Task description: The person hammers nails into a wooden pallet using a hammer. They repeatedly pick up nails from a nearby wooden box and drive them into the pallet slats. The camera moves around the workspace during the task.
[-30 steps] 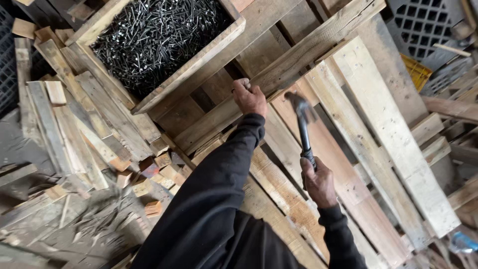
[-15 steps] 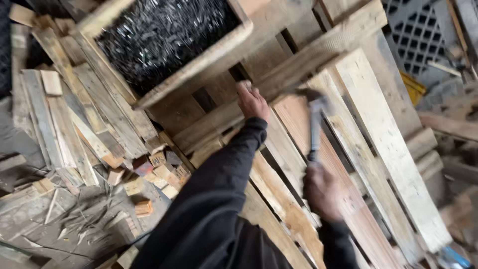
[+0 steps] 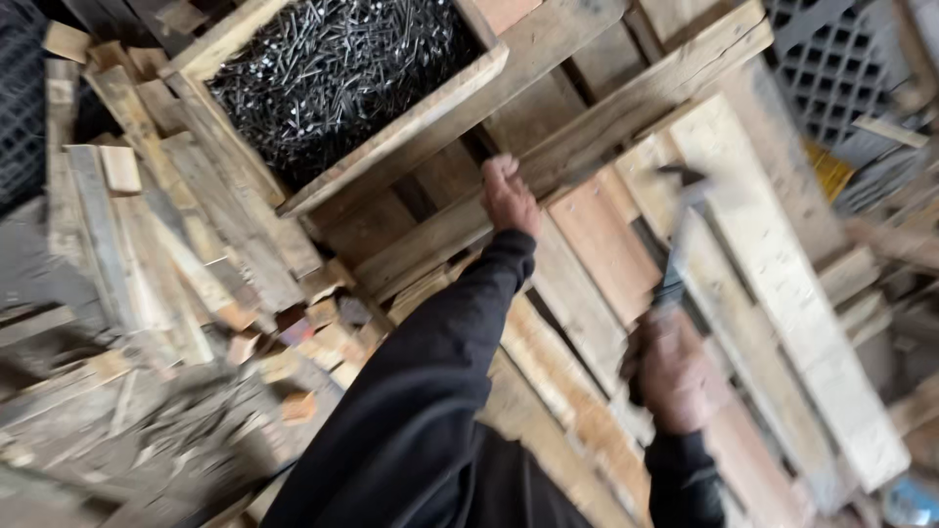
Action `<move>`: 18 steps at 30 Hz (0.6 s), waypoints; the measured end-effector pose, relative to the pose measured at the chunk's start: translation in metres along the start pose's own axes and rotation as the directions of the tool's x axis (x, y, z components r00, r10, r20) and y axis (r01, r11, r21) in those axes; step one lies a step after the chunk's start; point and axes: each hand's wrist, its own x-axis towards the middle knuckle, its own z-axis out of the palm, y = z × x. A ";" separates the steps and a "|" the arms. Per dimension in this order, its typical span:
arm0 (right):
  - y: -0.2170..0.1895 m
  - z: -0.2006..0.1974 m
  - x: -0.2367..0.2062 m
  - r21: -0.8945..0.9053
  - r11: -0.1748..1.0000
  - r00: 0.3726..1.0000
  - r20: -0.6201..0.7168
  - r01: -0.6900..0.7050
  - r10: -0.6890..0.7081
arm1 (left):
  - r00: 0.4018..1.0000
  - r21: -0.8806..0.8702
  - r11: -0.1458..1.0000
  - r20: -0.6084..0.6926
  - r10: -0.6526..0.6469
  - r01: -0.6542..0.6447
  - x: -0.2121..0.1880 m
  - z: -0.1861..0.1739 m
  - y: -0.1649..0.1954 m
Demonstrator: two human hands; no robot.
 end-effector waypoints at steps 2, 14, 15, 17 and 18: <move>0.001 -0.027 -0.008 0.193 0.966 0.977 -0.154 0.174 -0.145 | 0.987 0.223 0.967 0.129 0.096 -0.123 -0.015 -0.008 0.007; 0.045 -0.007 -0.003 -0.354 0.935 0.996 0.089 0.016 0.017 | 0.829 0.357 0.879 0.555 0.073 -0.316 -0.092 -0.129 0.100; 0.051 -0.011 -0.012 -0.309 0.951 0.998 0.069 0.016 0.006 | 0.754 0.455 0.718 0.641 0.146 -0.526 -0.099 -0.151 0.111; 0.057 -0.018 -0.023 -0.187 0.971 0.989 0.048 0.147 -0.140 | 0.519 0.445 0.296 0.816 0.255 -0.845 -0.103 -0.173 0.120; 0.059 -0.018 -0.027 -0.054 0.963 0.964 0.054 0.264 -0.262 | 0.512 0.444 0.288 0.825 0.238 -0.849 -0.097 -0.178 0.123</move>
